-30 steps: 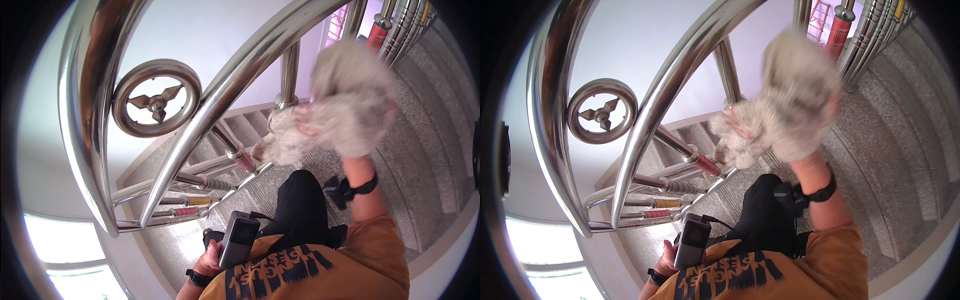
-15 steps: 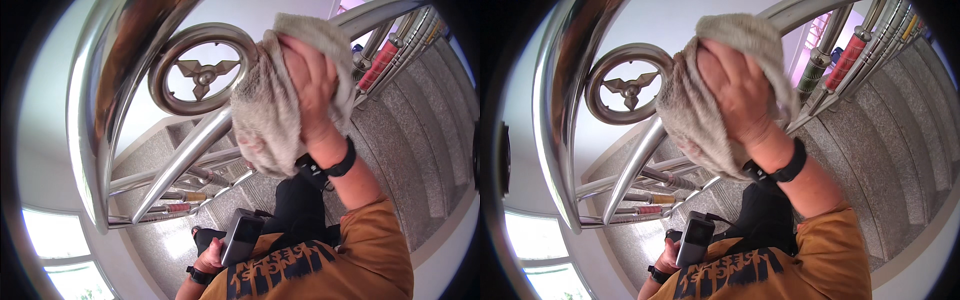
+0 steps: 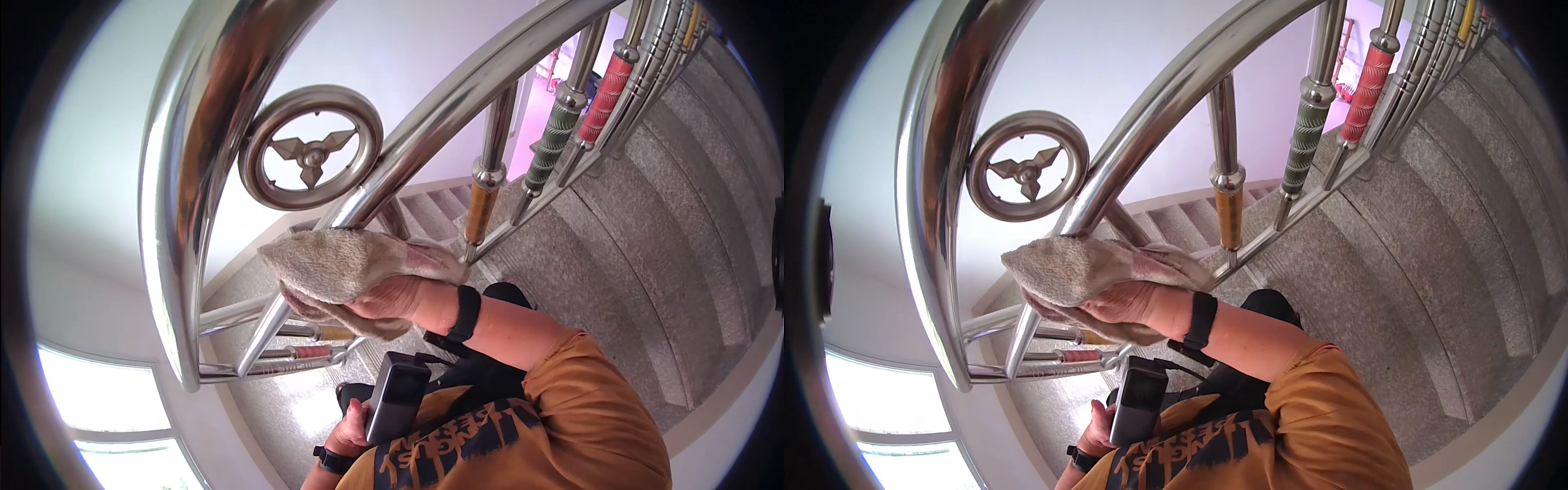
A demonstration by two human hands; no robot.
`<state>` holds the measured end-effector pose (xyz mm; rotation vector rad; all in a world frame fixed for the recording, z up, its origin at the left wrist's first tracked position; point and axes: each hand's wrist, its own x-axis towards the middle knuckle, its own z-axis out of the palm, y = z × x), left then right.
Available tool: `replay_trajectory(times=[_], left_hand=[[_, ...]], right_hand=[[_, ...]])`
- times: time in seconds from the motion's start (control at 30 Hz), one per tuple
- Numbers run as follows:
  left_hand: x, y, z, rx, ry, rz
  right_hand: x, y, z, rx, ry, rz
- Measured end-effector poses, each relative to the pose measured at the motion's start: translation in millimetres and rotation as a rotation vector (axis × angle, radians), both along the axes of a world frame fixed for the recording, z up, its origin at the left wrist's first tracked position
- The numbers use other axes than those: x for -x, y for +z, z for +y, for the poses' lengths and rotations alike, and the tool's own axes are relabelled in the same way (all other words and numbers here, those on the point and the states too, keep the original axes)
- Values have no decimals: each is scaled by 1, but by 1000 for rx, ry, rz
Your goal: The person is cleaning the metal railing of a staircase using a cloth.
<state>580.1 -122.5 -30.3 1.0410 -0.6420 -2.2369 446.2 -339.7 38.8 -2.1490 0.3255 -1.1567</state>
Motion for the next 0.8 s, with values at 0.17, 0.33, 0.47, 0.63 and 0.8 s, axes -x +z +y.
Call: replay_trajectory(times=[0.17, 0.33, 0.47, 0.63, 0.8], left_hand=[[-7, -11, 8, -28, 33, -31], [-3, -6, -3, -49, 22, -28], [-11, -9, -7, -77, -3, 32], [-12, -12, -8, -165, 57, 63], [-12, -6, -16, -142, 19, 63]], right_hand=[[40, 40, -19, 651, -531, -136], [57, 120, -28, 617, -1035, 43], [21, 136, -40, 500, -834, -65], [-2, 131, -26, 635, -928, -273], [-2, 94, -7, 816, -924, 63]])
